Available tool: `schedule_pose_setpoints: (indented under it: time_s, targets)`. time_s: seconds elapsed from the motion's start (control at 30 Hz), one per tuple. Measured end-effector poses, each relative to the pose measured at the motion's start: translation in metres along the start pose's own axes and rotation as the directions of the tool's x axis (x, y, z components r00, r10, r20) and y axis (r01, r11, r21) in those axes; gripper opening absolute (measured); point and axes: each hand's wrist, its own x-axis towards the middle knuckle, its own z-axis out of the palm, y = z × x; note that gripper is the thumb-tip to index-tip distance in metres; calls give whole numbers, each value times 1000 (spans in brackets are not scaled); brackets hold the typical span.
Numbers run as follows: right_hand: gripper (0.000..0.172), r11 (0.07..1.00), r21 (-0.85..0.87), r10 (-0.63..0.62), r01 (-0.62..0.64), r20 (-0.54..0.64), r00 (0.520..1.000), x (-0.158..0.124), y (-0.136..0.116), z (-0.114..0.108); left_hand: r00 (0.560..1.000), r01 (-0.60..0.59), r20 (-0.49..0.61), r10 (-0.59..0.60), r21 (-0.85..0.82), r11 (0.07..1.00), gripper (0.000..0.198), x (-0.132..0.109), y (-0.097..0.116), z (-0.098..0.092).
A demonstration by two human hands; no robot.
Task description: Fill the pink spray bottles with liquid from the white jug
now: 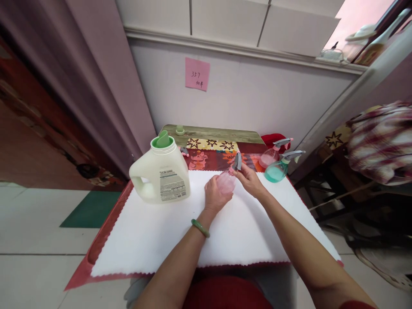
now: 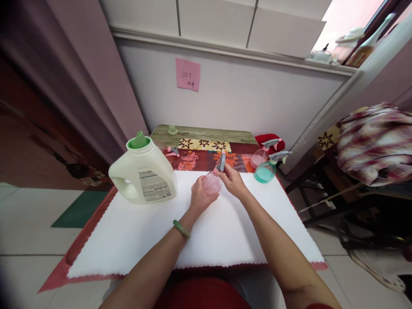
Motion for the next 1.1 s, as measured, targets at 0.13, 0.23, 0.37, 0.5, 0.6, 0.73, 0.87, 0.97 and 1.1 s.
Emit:
schedule_pose_setpoints:
  time_s: [0.13,0.23,0.37,0.5,0.6,0.73,0.87,0.97,1.1]
  targets:
    - [32,1000,24,-6,6,-10,1000,-1,4,3,1000,3,0,-3,2,1000,83,-1,0,0]
    - [31,1000,28,3,-1,-57,998,-2,9,8,1000,2,1,-2,8,1000,83,-1,0,0]
    - [30,1000,0,7,-7,-113,994,-3,10,12,1000,2,1,-2,18,1000,83,-1,1,0]
    - [30,1000,-10,-10,9,-53,999,-3,3,7,1000,0,8,0,25,1000,84,0,2,-1]
    - [31,999,-22,-28,28,9,1000,-2,-2,2,1000,-3,9,3,29,1000,83,0,2,-2]
    - [31,997,-76,-9,9,7,1000,-3,-2,0,1000,2,3,-2,28,1000,82,0,3,-1]
    - [30,996,-85,7,-11,-48,999,-5,2,6,1000,12,-2,-12,24,1000,82,0,2,0]
    - [31,1000,-25,14,-16,-74,997,-6,4,10,1000,14,-2,-14,19,1000,83,0,1,0]
    - [33,1000,-13,22,-24,-109,994,-5,6,14,1000,15,-4,-14,12,1000,82,0,0,0]
